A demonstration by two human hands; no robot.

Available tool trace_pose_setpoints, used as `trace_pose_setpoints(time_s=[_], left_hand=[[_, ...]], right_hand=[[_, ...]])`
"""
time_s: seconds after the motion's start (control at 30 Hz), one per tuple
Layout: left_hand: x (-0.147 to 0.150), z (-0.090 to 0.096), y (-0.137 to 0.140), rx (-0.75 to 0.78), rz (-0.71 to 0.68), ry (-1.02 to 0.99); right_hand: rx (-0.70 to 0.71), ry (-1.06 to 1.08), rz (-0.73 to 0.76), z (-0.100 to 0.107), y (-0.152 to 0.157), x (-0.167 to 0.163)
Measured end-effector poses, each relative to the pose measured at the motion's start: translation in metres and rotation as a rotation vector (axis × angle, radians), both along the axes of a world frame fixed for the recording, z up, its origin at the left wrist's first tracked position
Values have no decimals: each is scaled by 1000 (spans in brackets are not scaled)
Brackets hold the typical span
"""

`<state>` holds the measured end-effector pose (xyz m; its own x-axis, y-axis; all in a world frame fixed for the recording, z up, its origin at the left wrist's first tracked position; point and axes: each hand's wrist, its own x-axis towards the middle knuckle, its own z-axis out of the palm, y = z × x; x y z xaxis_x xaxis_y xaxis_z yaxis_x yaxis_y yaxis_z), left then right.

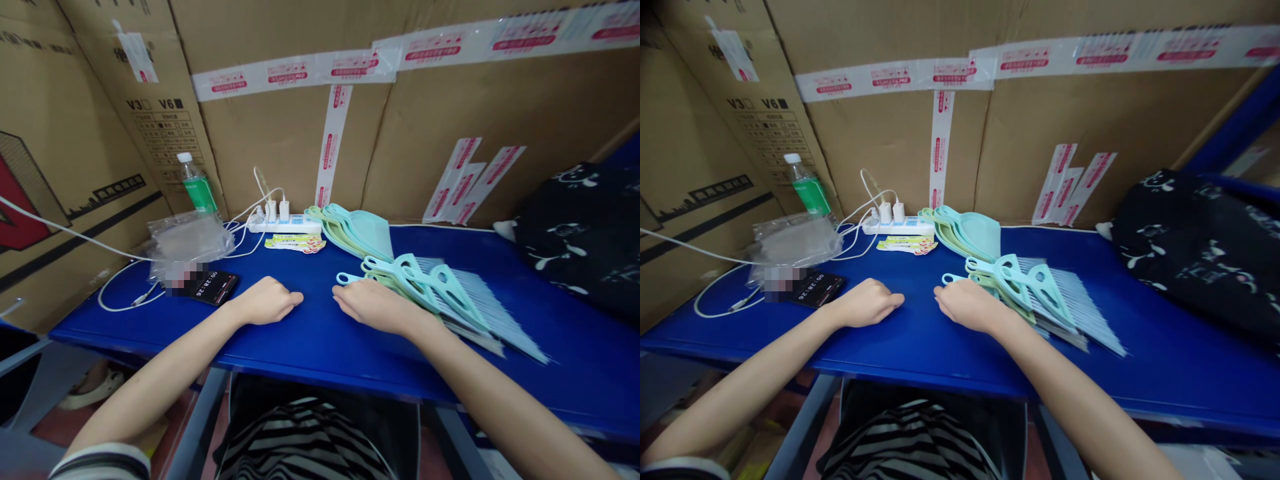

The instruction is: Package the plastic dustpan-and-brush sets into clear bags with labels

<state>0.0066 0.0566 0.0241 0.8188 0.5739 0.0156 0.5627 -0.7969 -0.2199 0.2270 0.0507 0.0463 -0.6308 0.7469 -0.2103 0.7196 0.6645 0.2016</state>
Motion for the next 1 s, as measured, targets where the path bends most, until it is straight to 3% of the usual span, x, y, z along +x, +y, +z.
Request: trace_pose_setpoints(time_s=[0.67, 1.0], left_hand=[[1, 0, 0, -18, 1, -24], [4, 3, -1, -14, 20, 65]], right_hand=[[-5, 38, -13, -2, 1, 3], [-17, 13, -15, -3, 1, 2]])
